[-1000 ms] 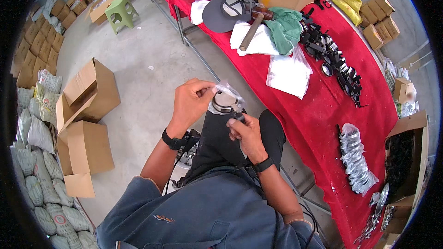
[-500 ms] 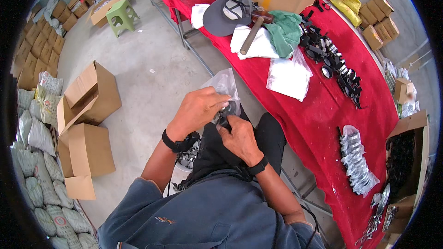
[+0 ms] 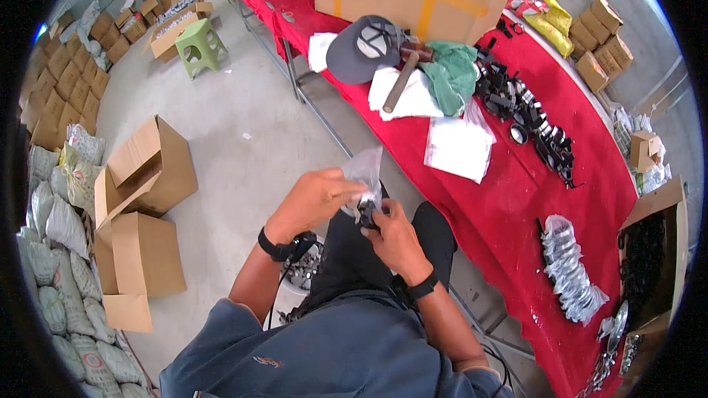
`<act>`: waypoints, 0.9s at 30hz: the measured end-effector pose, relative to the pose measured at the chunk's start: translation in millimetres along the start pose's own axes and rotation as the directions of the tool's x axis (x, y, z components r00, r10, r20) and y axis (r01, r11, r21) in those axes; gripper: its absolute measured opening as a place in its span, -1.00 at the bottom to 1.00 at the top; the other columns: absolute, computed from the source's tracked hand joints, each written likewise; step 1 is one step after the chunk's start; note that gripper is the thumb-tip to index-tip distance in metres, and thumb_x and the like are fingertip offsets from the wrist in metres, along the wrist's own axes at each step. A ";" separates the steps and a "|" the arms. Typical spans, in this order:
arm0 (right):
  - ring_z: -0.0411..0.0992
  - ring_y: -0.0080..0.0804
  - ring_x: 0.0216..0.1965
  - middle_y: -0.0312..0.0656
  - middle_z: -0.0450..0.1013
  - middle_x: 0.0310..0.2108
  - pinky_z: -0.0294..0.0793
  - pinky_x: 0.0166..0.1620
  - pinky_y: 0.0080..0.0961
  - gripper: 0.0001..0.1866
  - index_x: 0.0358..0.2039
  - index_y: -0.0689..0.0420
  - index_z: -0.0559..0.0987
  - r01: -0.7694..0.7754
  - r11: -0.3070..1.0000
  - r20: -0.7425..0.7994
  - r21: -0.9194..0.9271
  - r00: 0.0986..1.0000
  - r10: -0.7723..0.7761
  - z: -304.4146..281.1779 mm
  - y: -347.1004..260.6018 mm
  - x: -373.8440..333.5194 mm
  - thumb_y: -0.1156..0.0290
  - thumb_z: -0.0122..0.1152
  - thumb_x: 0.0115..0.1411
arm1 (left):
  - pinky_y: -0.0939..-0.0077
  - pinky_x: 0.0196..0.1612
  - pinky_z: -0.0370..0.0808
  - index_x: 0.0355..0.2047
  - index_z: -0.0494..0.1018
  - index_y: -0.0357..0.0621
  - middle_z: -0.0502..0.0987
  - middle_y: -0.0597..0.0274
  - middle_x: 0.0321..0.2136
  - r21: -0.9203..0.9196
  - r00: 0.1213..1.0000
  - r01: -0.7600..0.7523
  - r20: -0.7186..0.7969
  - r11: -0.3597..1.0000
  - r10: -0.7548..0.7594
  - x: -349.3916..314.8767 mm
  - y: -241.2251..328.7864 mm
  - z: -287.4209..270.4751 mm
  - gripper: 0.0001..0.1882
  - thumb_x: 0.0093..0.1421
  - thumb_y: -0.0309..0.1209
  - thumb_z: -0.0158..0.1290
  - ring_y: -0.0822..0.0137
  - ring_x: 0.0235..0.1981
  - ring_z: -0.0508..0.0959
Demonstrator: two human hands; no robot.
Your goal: Manually bagging small metal or plastic industrial components at a production table.
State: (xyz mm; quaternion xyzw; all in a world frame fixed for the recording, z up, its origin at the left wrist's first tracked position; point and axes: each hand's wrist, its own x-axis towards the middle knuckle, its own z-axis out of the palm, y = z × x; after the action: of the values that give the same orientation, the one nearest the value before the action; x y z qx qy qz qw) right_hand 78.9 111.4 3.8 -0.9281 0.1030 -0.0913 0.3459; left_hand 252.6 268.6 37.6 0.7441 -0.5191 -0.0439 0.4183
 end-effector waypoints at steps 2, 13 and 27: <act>0.55 0.29 0.08 0.52 0.05 0.47 0.54 0.23 -0.11 -0.70 -0.16 0.37 0.69 -0.017 1.000 0.030 -0.001 0.999 0.017 -3.0 -1.7 2.1 0.54 0.52 0.10 | 0.20 -0.29 0.53 -0.08 0.77 0.00 0.57 0.07 -0.44 -0.050 1.000 -0.008 0.013 0.999 0.009 -2.1 -0.9 7.1 -0.77 0.28 -0.40 0.26 0.02 -0.40 0.60; 0.55 0.29 -0.15 0.21 0.56 -0.25 0.54 -0.12 -0.02 -0.78 -0.16 0.34 0.63 0.144 0.989 -0.114 0.025 0.983 -0.140 -0.1 -0.6 17.8 0.51 0.40 0.22 | 0.17 -0.29 0.51 -0.02 0.75 0.02 0.53 0.06 -0.42 -0.125 0.994 -0.107 -0.018 0.986 0.106 -2.6 12.6 8.3 -0.75 0.33 -0.34 0.25 0.00 -0.38 0.58; 0.54 0.37 -0.11 0.28 0.56 -0.21 0.51 -0.07 0.10 -0.79 -0.10 0.31 0.60 -0.021 0.986 -0.360 0.165 0.929 0.080 -4.8 -13.6 27.4 0.57 0.23 0.25 | 0.46 -0.12 0.61 -0.12 0.52 -0.28 0.69 0.15 -0.25 -0.772 0.917 0.196 -0.075 0.605 -0.393 -16.1 -4.3 74.6 -0.82 0.41 -0.43 0.25 0.41 -0.23 0.68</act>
State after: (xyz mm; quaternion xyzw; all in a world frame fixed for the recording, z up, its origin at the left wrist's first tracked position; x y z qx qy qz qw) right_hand 105.8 111.5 19.0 -0.8615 0.1818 -0.2613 0.3956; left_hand 211.2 239.1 -19.4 0.5794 -0.2694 -0.2336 0.7329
